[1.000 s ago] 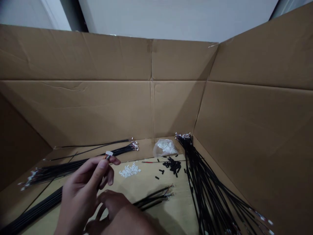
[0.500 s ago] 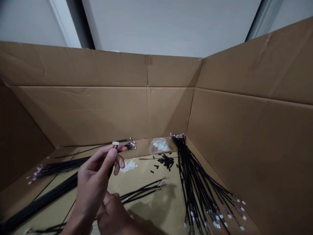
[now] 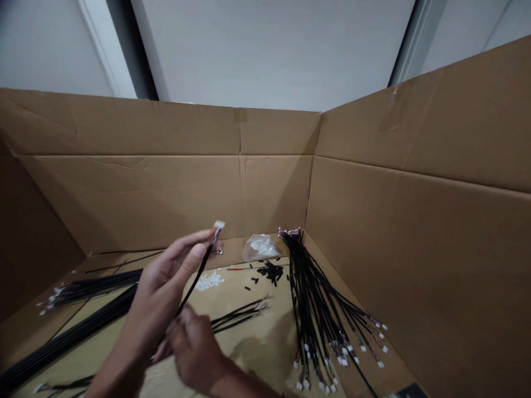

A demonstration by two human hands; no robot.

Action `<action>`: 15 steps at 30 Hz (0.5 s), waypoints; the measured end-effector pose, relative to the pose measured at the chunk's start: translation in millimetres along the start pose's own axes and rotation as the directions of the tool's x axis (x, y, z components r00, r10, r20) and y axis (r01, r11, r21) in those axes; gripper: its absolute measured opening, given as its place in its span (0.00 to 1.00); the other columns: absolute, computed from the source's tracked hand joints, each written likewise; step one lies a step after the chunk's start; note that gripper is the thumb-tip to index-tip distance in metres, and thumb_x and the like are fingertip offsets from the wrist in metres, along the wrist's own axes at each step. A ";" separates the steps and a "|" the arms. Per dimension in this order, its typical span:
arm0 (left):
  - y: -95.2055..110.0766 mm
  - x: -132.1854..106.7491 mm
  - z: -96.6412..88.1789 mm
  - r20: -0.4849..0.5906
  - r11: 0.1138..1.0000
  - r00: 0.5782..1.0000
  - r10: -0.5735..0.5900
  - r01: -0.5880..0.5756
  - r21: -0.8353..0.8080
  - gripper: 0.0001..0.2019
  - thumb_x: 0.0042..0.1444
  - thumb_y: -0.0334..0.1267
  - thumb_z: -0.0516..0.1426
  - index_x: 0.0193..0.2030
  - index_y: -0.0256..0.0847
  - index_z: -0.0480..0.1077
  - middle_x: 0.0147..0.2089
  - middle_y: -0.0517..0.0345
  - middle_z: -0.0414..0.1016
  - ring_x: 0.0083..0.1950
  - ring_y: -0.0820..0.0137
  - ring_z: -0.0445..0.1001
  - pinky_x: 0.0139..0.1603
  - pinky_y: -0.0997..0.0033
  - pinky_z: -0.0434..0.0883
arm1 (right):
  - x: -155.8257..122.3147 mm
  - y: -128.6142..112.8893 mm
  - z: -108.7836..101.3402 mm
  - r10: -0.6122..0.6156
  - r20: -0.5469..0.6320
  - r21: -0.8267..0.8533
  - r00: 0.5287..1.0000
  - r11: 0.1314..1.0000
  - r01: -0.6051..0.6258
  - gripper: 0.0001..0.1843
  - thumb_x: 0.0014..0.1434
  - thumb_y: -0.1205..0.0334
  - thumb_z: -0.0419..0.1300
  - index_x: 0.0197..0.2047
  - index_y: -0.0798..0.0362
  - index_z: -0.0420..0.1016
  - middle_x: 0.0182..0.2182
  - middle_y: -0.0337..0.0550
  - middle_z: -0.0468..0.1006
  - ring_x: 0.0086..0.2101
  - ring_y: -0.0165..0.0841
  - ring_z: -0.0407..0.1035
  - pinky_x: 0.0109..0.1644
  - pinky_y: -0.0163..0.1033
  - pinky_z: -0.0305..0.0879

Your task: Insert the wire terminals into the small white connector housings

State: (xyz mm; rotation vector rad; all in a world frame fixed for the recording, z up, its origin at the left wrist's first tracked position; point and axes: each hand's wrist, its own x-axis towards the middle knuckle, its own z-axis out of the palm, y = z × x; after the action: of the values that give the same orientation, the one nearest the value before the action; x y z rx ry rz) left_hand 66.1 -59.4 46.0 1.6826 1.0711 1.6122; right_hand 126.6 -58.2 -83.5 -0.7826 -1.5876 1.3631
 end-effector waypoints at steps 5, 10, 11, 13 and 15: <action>-21.4 38.1 -53.4 0.116 0.979 0.992 -0.056 0.032 0.202 0.26 0.66 0.58 0.56 0.60 0.41 0.71 0.60 0.46 0.77 0.61 0.57 0.76 0.61 0.46 0.72 | 23.5 -47.9 -140.0 -0.011 -0.404 -0.156 0.915 0.986 -0.058 0.19 0.73 0.49 0.56 0.54 0.56 0.73 0.39 0.42 0.78 0.31 0.32 0.74 0.35 0.40 0.74; -99.2 27.6 -64.9 0.346 0.900 0.910 -0.230 0.063 0.432 0.16 0.67 0.47 0.60 0.53 0.39 0.73 0.53 0.52 0.77 0.49 0.62 0.79 0.51 0.54 0.78 | 42.0 -42.0 -247.1 0.152 -0.488 -0.397 0.859 0.838 -0.374 0.15 0.71 0.57 0.62 0.56 0.56 0.74 0.48 0.47 0.79 0.41 0.37 0.77 0.43 0.46 0.78; -118.5 18.5 -56.3 0.402 0.885 0.879 -0.257 0.048 0.462 0.15 0.67 0.46 0.60 0.54 0.39 0.72 0.54 0.51 0.77 0.49 0.63 0.79 0.50 0.54 0.78 | 43.4 -34.9 -255.8 0.171 -0.498 -0.452 0.850 0.786 -0.423 0.15 0.70 0.57 0.62 0.56 0.56 0.74 0.50 0.48 0.78 0.43 0.39 0.77 0.45 0.47 0.78; -154.6 -1.7 -31.7 0.494 0.868 0.820 -0.289 0.007 0.496 0.16 0.67 0.45 0.60 0.56 0.40 0.72 0.55 0.51 0.76 0.50 0.63 0.78 0.51 0.54 0.78 | 43.1 -20.5 -266.8 0.181 -0.516 -0.563 0.838 0.665 -0.490 0.16 0.70 0.58 0.63 0.58 0.55 0.73 0.53 0.49 0.77 0.46 0.40 0.77 0.48 0.50 0.78; -183.8 -20.2 -2.9 0.572 0.865 0.763 -0.301 -0.035 0.501 0.16 0.66 0.45 0.60 0.57 0.40 0.71 0.57 0.50 0.76 0.52 0.61 0.78 0.53 0.52 0.78 | 40.0 -9.3 -275.1 0.154 -0.533 -0.672 0.832 0.520 -0.527 0.17 0.70 0.58 0.63 0.59 0.55 0.73 0.54 0.50 0.77 0.47 0.41 0.77 0.49 0.51 0.77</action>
State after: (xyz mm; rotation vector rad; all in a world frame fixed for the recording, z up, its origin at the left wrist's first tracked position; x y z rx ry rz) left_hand 34.6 18.3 -118.8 2.1823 1.2421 0.5715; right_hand 359.7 92.0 -62.0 -1.9162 -1.7145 0.5477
